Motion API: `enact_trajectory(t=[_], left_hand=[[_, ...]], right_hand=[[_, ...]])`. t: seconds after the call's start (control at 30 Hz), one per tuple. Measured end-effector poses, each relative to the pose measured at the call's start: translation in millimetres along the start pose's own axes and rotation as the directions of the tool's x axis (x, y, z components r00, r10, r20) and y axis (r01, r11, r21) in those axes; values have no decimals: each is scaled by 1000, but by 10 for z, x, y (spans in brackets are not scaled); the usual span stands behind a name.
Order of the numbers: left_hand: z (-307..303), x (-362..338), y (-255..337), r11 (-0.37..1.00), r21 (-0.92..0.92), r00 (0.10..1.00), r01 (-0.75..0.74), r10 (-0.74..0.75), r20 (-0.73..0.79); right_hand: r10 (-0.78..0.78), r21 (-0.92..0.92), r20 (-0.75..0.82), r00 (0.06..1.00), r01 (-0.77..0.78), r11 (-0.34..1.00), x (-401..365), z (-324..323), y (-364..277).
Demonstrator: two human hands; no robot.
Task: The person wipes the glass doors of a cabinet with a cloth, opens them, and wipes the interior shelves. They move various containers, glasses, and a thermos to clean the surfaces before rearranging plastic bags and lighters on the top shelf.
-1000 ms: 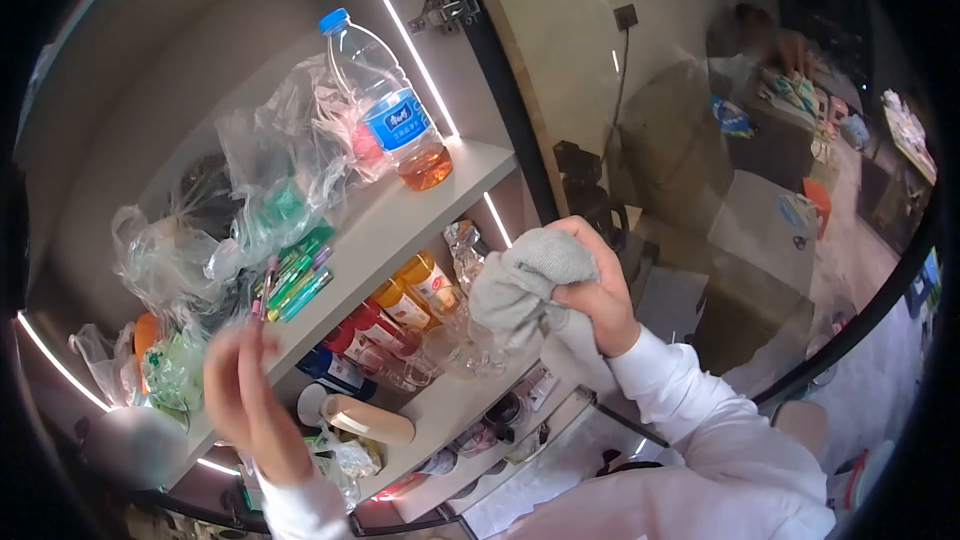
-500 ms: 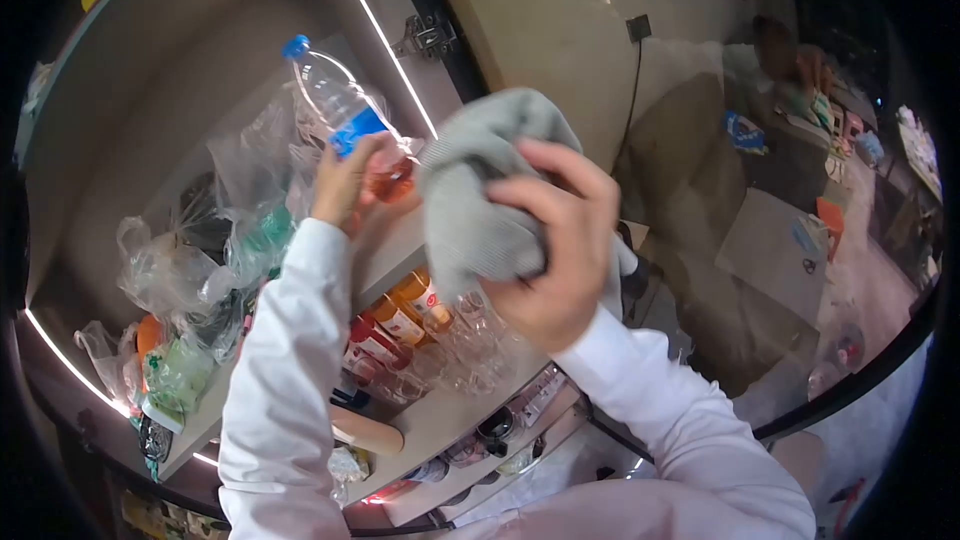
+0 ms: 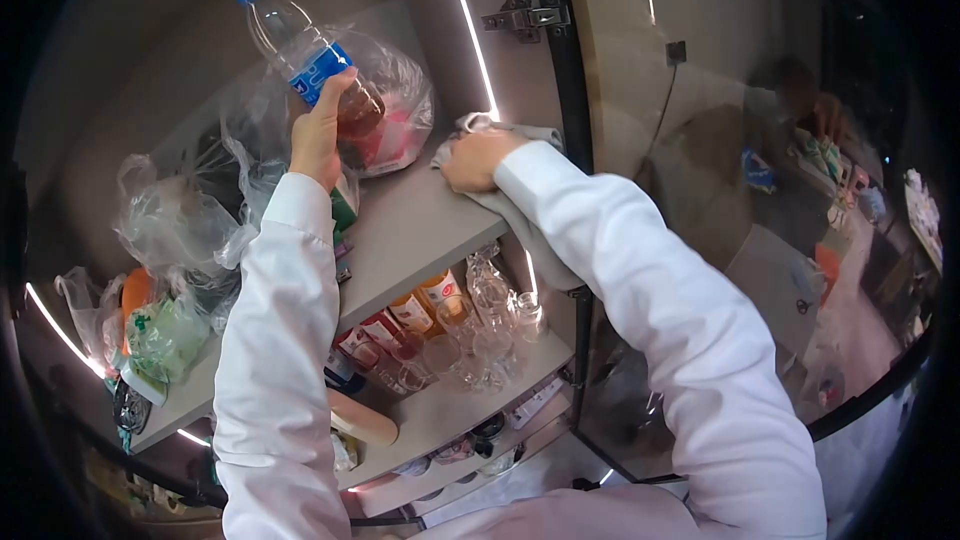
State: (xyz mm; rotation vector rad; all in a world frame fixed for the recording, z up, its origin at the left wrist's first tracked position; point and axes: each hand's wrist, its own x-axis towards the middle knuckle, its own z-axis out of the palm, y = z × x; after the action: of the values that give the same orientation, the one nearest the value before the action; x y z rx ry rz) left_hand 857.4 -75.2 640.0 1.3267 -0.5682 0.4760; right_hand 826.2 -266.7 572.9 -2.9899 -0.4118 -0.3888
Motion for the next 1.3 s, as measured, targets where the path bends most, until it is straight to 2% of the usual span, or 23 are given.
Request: enact_trajectory(t=[0.03,0.1,0.27,0.33,0.37,0.4,0.47,0.5,0.53,0.57,0.6,0.7,0.77,0.8,0.9,0.97,1.0,1.07,1.13,1.17,1.23,1.27,1.3], left_hand=[[-11,27,-39,1000,8,1000,-17,17,-20],[-16,-2,13,999,15,998,-42,42,-44],[-18,-103,130,987,-156,999,-35,33,-10],[-65,-28,81,987,-123,995,-99,97,-22],[-30,-89,146,989,-134,998,-64,63,-13],[1,-182,188,989,-148,1000,-17,17,-1],[-30,-162,82,993,-119,1000,-6,6,-5],[-56,-93,-14,997,-72,1000,11,-11,6],[-45,-87,63,1000,-23,1000,19,-19,15],[-12,-197,118,995,-44,996,-85,86,0],[-17,-187,131,995,-50,996,-85,86,6],[-52,-113,70,991,-98,995,-94,97,25],[-48,-114,70,992,-100,997,-79,80,9],[-36,-120,70,990,-121,997,-74,76,11],[-16,-158,123,989,-128,998,-69,67,-23],[-28,-102,58,986,-121,993,-112,108,-43],[-28,-68,19,981,-113,986,-159,152,-65],[-13,-93,64,980,-124,986,-157,148,-77],[2,-142,112,979,-127,984,-161,150,-93],[17,-164,137,972,-173,984,-157,138,-115],[33,-164,153,951,-276,988,-141,117,-104],[38,-166,160,958,-219,978,-184,155,-143],[48,-163,158,957,-219,977,-188,160,-138]], right_hand=[[5,-5,3,1000,-4,1000,114,-18,-15],[-56,-120,197,979,81,990,373,-86,-66],[-18,-213,195,981,60,975,1218,244,81],[-261,74,-201,944,281,957,1338,341,183],[-224,128,-137,965,242,962,1243,211,90],[-88,132,8,996,86,988,1116,89,10],[-119,-53,-98,988,114,992,1147,140,19],[-44,-139,-80,996,33,990,1114,130,-3],[-41,-142,-93,995,28,989,1093,96,-11],[-74,-274,-68,995,53,960,1065,62,-8],[-97,-397,-30,995,77,915,1007,81,-7],[94,-490,38,995,-64,870,230,-268,-327],[-11,-436,-115,993,-41,899,-342,-380,-276],[1,-451,-108,994,-50,891,-529,-491,-226],[62,-244,-176,982,-104,964,-787,-765,-241],[48,-285,-502,863,-218,933,-644,-932,-325],[54,-281,-503,862,-222,934,-490,-947,-280],[-327,-430,-656,680,20,903,-51,-867,-165],[-369,-585,-578,728,-55,809,331,-624,-162],[-500,-696,-551,668,-38,717,576,-404,-1],[-540,-703,-363,760,157,693,925,-144,198],[-383,-671,-255,888,123,731,1054,-67,107],[-219,-511,-91,971,143,847,1162,-18,58]])
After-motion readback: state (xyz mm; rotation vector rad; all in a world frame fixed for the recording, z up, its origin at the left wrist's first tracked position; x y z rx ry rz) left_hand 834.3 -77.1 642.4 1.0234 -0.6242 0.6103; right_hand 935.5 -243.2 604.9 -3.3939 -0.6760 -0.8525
